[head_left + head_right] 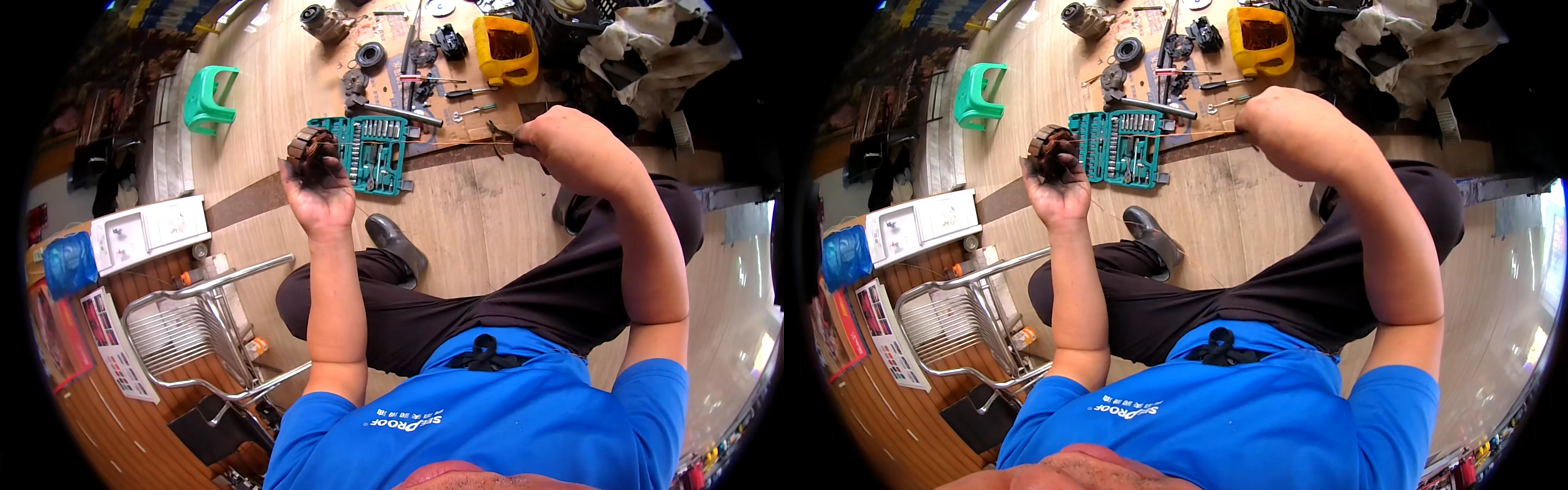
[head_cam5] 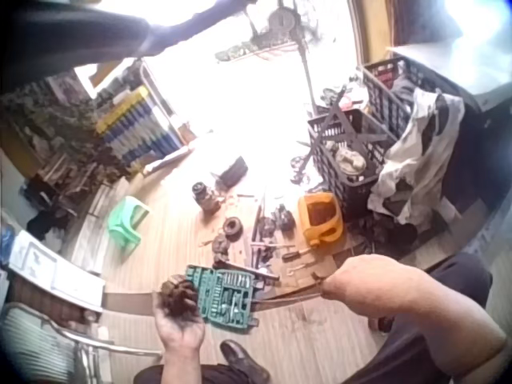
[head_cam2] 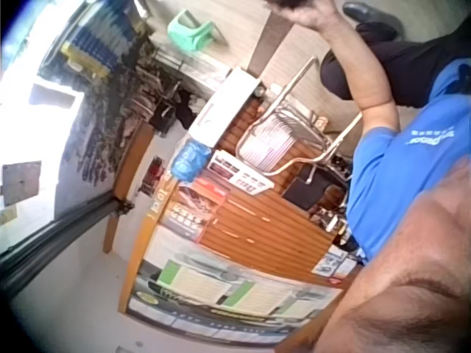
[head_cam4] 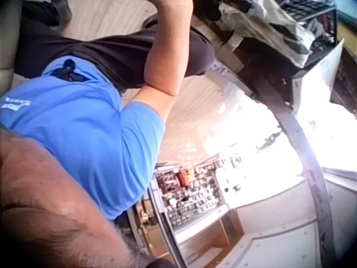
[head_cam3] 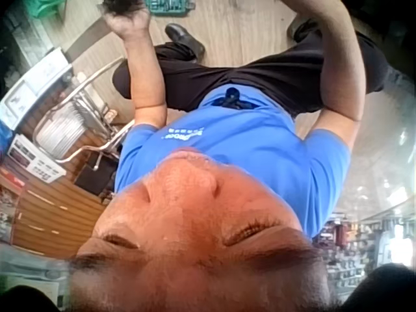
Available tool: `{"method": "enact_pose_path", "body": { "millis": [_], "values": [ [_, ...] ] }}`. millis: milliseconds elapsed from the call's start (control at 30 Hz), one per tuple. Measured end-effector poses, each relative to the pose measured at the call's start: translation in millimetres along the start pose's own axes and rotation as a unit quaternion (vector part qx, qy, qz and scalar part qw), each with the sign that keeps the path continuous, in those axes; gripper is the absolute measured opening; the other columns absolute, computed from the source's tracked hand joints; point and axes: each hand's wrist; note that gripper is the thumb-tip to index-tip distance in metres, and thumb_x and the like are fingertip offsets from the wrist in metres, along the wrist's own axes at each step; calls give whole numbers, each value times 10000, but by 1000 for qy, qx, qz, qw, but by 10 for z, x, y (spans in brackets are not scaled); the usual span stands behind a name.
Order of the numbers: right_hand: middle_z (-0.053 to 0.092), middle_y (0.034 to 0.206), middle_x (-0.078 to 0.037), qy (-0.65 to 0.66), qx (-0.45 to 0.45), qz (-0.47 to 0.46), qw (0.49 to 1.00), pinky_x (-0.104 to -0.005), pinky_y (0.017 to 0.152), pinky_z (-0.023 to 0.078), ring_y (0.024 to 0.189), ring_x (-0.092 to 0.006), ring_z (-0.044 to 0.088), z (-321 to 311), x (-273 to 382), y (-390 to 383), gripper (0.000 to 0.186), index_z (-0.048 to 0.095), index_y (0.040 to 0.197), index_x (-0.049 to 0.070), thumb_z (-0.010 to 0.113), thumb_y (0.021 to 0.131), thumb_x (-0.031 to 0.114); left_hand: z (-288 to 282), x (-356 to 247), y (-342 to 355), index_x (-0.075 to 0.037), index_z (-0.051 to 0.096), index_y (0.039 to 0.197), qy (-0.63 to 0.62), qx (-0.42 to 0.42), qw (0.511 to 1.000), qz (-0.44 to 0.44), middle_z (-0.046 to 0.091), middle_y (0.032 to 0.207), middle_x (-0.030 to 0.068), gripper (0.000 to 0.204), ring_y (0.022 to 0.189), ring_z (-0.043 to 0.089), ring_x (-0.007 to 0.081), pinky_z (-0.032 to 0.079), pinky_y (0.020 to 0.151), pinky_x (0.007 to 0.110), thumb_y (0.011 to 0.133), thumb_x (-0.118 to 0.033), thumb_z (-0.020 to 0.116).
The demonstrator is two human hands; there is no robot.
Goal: The person manipulates the internal copper wiring and rotor of a disassembled alternator by hand, using a small tool to adjust or probe components while sitting on the floor surrounded by tools and a plastic crate.
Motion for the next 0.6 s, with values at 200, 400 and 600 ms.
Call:
{"method": "enact_pose_path", "body": {
  "millis": [200, 400, 600],
  "values": [
    [575, 1248, -203, -77, -200, -24, 976, -491, 1026, 403, 1183, -358, 539, 186, -126, -69, 424, 580, 1228, 54, 693, 846, 199, 3, 176, -89, -37, 550, 1284, 48, 83, 995, -37, 601, 1251, 207, 472, 1104, 606, 328, 548, 879, 412, 960, -380, 557],
    [513, 1319, -225, 130, -165, -60, 976, -430, 1035, 413, 1213, -372, 507, 473, 372, 209, 516, 517, 1296, 0, 694, 863, 218, 105, 473, -351, -61, 486, 1335, 166, 106, 979, -55, 580, 1295, 116, 546, 1207, 555, 302, 461, 1029, 452, 908, -353, 658],
    [626, 989, -252, 330, -218, -130, 909, -464, 841, 491, 972, -406, 609, 995, 500, 450, 341, 592, 1092, -35, 661, 865, 209, 251, 689, -396, -3, 429, 1362, 235, 200, 950, -42, 551, 1331, 155, 703, 1232, 543, 316, 401, 1090, 466, 804, -251, 777]
  ]
}}
Point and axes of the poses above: each hand's wrist, its own y-axis towards the middle knuckle, its own z-axis out of the palm, x = y × z
